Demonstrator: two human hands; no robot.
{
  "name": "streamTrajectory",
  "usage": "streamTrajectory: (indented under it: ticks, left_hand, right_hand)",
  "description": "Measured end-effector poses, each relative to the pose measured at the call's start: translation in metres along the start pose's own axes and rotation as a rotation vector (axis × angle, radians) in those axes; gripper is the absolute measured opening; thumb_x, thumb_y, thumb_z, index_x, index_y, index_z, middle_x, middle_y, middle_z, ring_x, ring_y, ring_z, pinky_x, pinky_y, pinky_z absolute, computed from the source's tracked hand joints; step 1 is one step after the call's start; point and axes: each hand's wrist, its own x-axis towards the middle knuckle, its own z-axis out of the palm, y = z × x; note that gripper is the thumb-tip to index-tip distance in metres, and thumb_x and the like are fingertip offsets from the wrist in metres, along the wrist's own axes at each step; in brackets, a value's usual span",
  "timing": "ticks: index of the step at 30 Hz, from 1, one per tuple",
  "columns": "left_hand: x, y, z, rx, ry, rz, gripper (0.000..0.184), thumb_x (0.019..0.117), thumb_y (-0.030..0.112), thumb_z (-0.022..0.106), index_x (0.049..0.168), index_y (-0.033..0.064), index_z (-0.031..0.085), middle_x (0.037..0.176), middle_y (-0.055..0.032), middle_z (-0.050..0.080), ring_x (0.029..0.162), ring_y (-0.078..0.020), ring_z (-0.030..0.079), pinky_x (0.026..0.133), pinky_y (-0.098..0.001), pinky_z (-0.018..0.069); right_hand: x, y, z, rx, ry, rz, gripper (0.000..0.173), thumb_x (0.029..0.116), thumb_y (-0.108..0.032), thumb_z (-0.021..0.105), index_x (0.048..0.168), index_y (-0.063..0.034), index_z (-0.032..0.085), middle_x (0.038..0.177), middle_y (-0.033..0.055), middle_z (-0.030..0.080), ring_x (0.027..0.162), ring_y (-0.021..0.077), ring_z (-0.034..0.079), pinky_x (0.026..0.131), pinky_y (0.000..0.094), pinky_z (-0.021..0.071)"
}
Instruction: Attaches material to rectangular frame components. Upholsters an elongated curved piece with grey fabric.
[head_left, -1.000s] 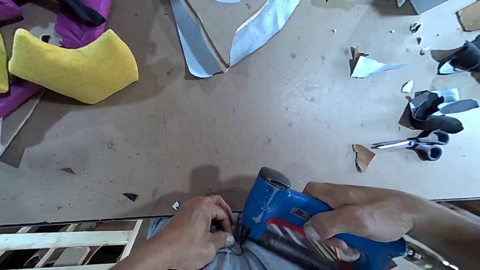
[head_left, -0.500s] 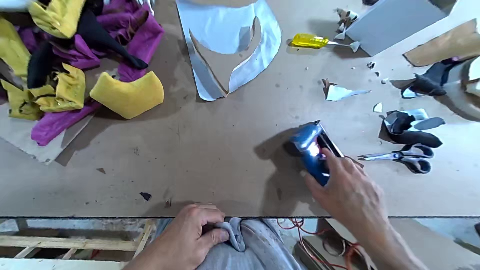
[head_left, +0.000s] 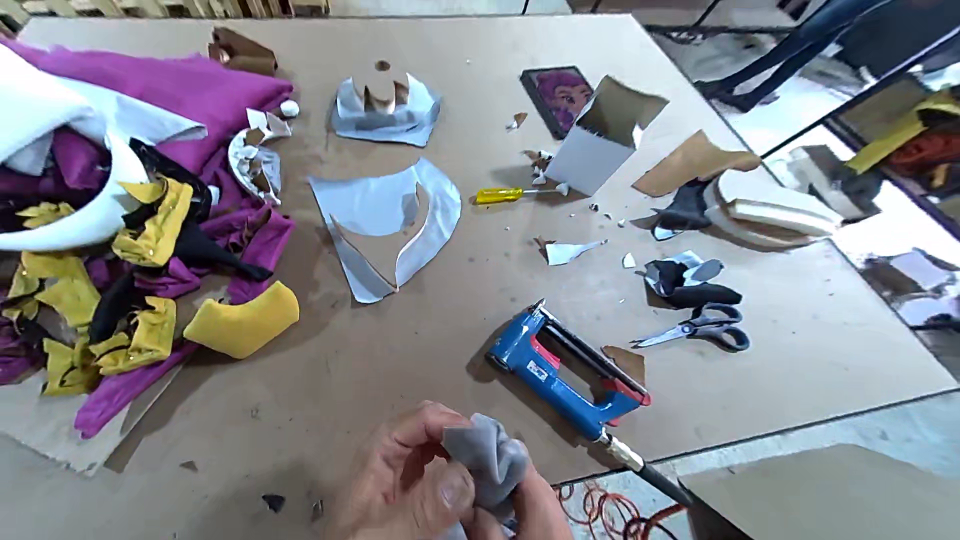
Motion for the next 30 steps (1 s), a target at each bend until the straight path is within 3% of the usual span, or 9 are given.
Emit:
streamTrajectory:
  ticks: [4,6,10,12,14,17,20,25,30]
  left_hand:
    - [0.0,0.019,0.014,0.189,0.056,0.002,0.03,0.0934,0.033,0.075,0.109,0.0075,0.071,0.107,0.0012,0.07,0.101,-0.0075,0.066,0.089,-0.0287,0.0569]
    - [0.002,0.023,0.019,0.26,0.107,0.007,0.041,0.0917,0.038,0.075,0.113,0.0041,0.068,0.109,0.0001,0.07,0.101,-0.0078,0.066,0.088,-0.0289,0.0571]
    - [0.012,0.027,0.016,0.258,0.119,0.032,0.03,0.0935,0.032,0.074,0.105,0.005,0.071,0.103,0.0011,0.069,0.094,-0.0052,0.066,0.083,-0.0258,0.0586]
    - [0.016,0.026,0.016,0.186,0.188,0.005,0.01,0.0924,0.017,0.075,0.096,0.0075,0.075,0.092,0.0038,0.072,0.084,-0.0023,0.067,0.077,-0.0228,0.058]
    - [0.016,0.02,0.02,-0.009,0.302,-0.071,0.004,0.0924,0.01,0.073,0.093,0.0094,0.077,0.086,0.002,0.075,0.08,-0.0039,0.069,0.076,-0.0246,0.0595]
    - [0.019,0.011,0.019,-0.176,0.416,-0.099,0.003,0.0894,0.011,0.076,0.089,0.008,0.077,0.083,-0.0032,0.075,0.077,-0.0081,0.071,0.077,-0.0279,0.0608]
    - [0.018,0.008,0.015,0.015,0.395,0.029,0.008,0.0914,0.018,0.076,0.091,0.0103,0.077,0.085,0.0015,0.074,0.078,-0.0038,0.069,0.074,-0.0232,0.0591]
    - [0.017,0.013,0.007,0.449,0.253,0.402,0.016,0.099,0.028,0.068,0.095,0.0126,0.07,0.091,0.0041,0.067,0.098,-0.005,0.063,0.092,-0.024,0.0508]
    - [0.016,0.019,0.012,0.371,0.213,0.372,0.013,0.0955,0.02,0.073,0.093,0.0082,0.069,0.091,-0.0003,0.066,0.096,-0.0078,0.064,0.089,-0.0251,0.0524]
  right_hand:
    - [0.009,-0.011,-0.01,-0.076,0.029,-0.096,0.052,0.1014,-0.039,0.061,0.126,0.0054,0.052,0.102,0.0116,0.071,0.093,0.0045,0.069,0.083,0.0266,0.059]
    - [0.015,-0.015,-0.012,-0.108,0.062,-0.134,0.054,0.102,-0.045,0.059,0.124,0.0031,0.051,0.097,0.0095,0.069,0.088,0.0032,0.068,0.079,0.0246,0.0588]
    - [0.031,-0.021,-0.017,-0.15,0.029,-0.217,0.044,0.1005,-0.036,0.063,0.116,0.0046,0.058,0.098,0.0151,0.067,0.093,0.0091,0.067,0.084,0.0257,0.0567]
    - [0.034,-0.019,-0.015,-0.046,0.028,-0.227,0.04,0.0996,-0.032,0.063,0.115,0.005,0.058,0.098,0.0122,0.068,0.091,0.0055,0.066,0.082,0.023,0.0563]
    - [0.037,-0.013,-0.006,0.167,0.039,-0.192,0.038,0.1002,-0.038,0.061,0.113,-0.0012,0.06,0.093,0.0004,0.069,0.084,-0.0025,0.065,0.075,0.019,0.0566]
    - [0.045,-0.003,0.005,0.493,-0.004,-0.124,0.038,0.0968,-0.046,0.059,0.111,-0.0111,0.064,0.086,-0.0082,0.068,0.071,-0.0032,0.06,0.063,0.0193,0.0517]
    - [0.053,-0.005,0.009,0.601,-0.001,-0.118,0.043,0.0997,-0.057,0.054,0.111,-0.0183,0.07,0.085,-0.011,0.069,0.069,-0.0045,0.059,0.061,0.017,0.0505]
    - [0.076,-0.012,-0.004,0.304,-0.007,-0.367,0.045,0.1084,-0.048,0.041,0.096,-0.0097,0.06,0.078,-0.0039,0.058,0.073,-0.0037,0.057,0.067,0.0143,0.0487]
    - [0.084,-0.017,-0.004,0.246,0.032,-0.475,0.044,0.1082,-0.045,0.043,0.092,-0.0076,0.06,0.074,0.0004,0.056,0.068,0.0004,0.056,0.063,0.0152,0.0474]
